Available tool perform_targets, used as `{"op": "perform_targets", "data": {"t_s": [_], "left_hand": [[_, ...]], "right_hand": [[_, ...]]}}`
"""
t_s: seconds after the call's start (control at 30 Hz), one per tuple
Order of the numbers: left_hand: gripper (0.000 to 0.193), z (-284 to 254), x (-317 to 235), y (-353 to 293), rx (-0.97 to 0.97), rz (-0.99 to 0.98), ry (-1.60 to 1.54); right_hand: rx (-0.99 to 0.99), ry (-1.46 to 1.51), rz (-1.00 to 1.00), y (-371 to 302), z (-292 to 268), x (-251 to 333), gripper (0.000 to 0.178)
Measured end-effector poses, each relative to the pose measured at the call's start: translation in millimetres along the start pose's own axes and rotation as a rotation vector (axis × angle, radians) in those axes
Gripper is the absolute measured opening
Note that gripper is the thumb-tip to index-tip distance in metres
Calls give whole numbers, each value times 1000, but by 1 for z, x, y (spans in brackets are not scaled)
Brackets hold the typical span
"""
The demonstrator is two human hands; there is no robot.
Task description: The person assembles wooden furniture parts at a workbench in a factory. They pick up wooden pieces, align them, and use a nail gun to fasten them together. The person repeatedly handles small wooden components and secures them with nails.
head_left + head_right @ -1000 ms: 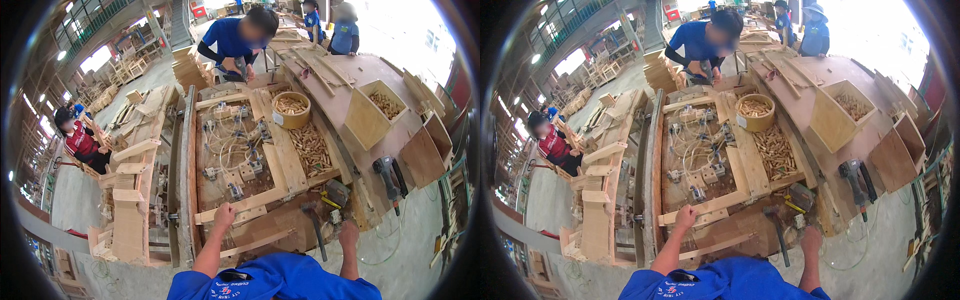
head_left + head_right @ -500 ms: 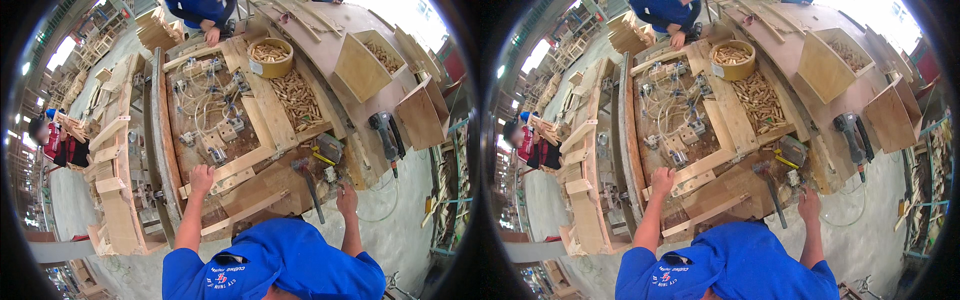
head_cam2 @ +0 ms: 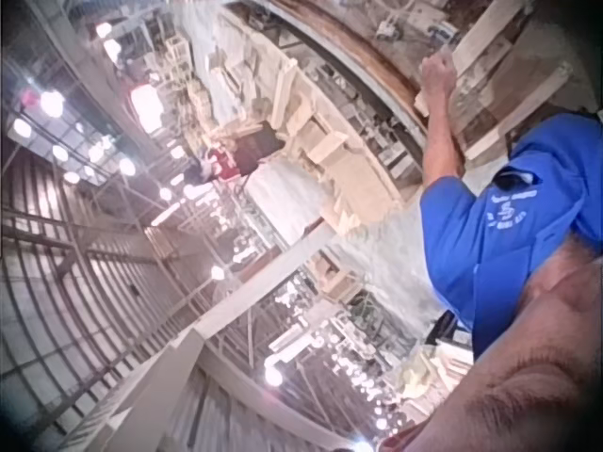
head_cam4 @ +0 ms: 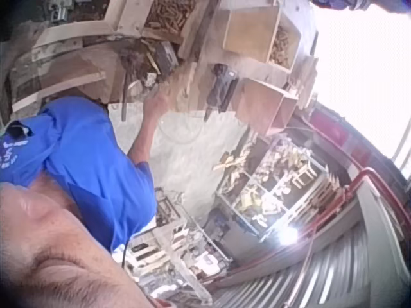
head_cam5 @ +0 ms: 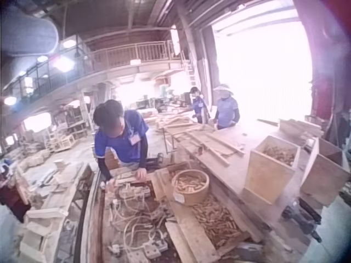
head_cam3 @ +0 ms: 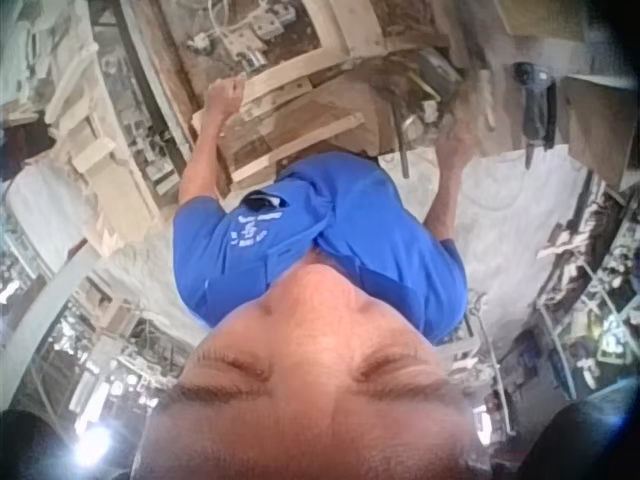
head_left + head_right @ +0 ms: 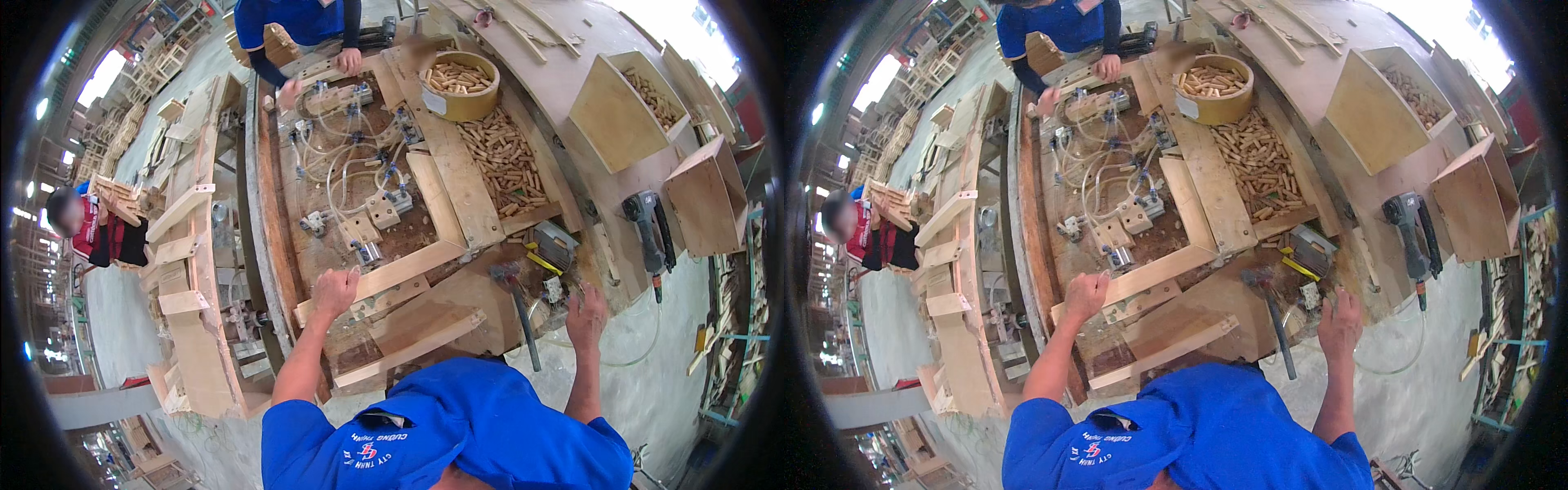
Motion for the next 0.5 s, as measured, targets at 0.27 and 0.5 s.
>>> {"op": "perform_targets", "data": {"t_s": [0.27, 0.5], "left_hand": [[65, -36, -4, -22, 198, -151, -284], [59, -28, -159, 1, 367, 23, -1134]], "right_hand": [[108, 638, -147, 20, 31, 80, 36], [667, 1448, -348, 32, 94, 235, 71]]}}
Point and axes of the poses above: each hand's wrist, its own y-axis towards the middle knuckle, its own z-axis out of the palm, x = y × z, the point moved 4 cm from there along y, towards the middle knuckle, and after that the axes turned 11 degrees about -z, right-handed, at the moved point
